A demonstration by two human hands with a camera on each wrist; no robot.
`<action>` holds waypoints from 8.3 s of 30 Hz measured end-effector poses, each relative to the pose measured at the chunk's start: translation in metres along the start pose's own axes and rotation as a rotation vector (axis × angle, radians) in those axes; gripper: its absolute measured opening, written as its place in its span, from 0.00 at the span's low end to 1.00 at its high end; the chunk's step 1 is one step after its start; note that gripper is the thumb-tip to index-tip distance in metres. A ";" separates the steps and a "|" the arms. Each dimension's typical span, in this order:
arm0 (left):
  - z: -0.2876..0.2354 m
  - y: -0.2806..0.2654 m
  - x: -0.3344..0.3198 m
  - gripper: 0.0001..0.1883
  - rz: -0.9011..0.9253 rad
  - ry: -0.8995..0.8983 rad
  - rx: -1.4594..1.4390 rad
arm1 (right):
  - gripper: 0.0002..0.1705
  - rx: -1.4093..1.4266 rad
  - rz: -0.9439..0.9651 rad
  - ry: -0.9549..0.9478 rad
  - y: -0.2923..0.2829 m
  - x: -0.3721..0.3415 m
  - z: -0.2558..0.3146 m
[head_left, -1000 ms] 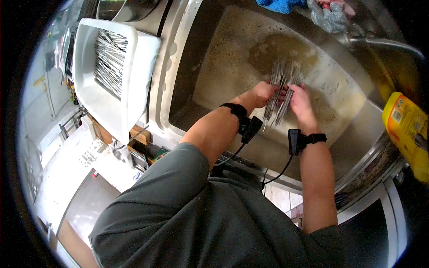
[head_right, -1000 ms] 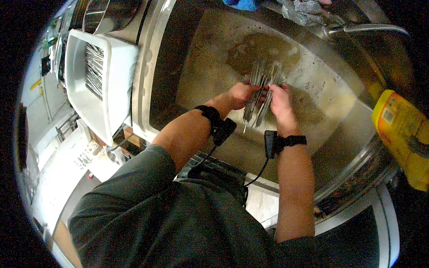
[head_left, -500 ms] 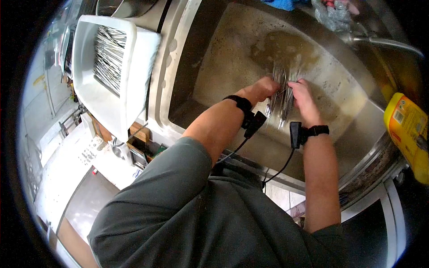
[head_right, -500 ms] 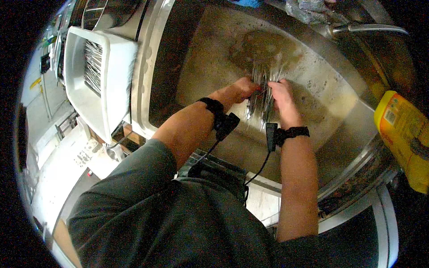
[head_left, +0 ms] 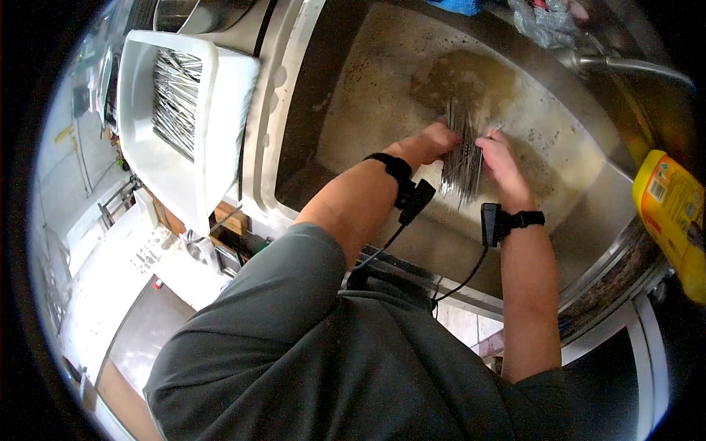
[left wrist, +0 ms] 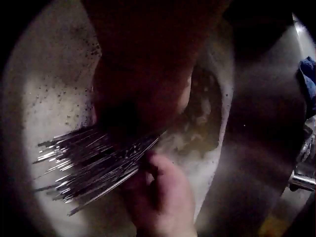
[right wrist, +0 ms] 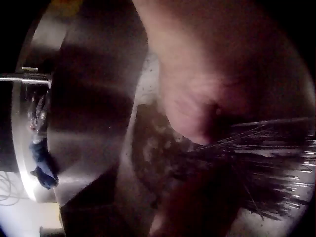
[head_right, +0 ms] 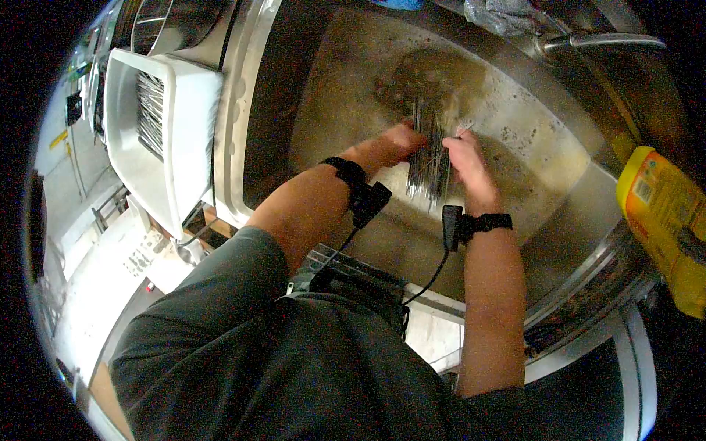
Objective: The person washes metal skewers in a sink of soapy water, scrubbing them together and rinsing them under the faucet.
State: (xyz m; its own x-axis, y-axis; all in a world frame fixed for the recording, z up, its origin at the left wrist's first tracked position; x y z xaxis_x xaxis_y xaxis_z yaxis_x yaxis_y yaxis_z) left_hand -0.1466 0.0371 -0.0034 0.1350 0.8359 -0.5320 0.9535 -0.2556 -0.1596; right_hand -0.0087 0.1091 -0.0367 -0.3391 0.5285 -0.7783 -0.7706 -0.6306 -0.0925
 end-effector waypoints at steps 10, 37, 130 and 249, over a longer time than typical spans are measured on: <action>-0.008 -0.003 0.000 0.17 -0.024 -0.169 -0.308 | 0.23 0.044 0.067 0.027 -0.003 0.006 -0.028; -0.014 0.012 0.018 0.21 -0.021 0.140 0.276 | 0.12 0.162 -0.215 -0.143 0.006 -0.038 -0.016; -0.019 0.061 0.046 0.12 -0.038 -0.199 -0.363 | 0.15 -1.140 -0.391 -0.066 -0.116 -0.114 0.073; -0.027 0.039 -0.007 0.15 0.036 -0.343 0.664 | 0.16 -0.967 -0.465 0.101 -0.125 -0.149 0.049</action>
State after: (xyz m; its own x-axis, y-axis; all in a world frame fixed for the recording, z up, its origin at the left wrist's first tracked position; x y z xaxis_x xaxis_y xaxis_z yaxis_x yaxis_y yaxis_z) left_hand -0.1033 0.0345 0.0160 -0.0321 0.6505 -0.7588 0.5722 -0.6105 -0.5476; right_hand 0.1119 0.1367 0.1216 -0.0427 0.8106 -0.5841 -0.0440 -0.5856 -0.8094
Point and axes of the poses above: each hand's wrist, its own x-axis towards the middle knuckle, its own y-axis out of the palm, z = x × y, the point moved 6 cm from there along x, towards the middle knuckle, and after that the axes turned 3 degrees about -z, right-handed, at the moved point
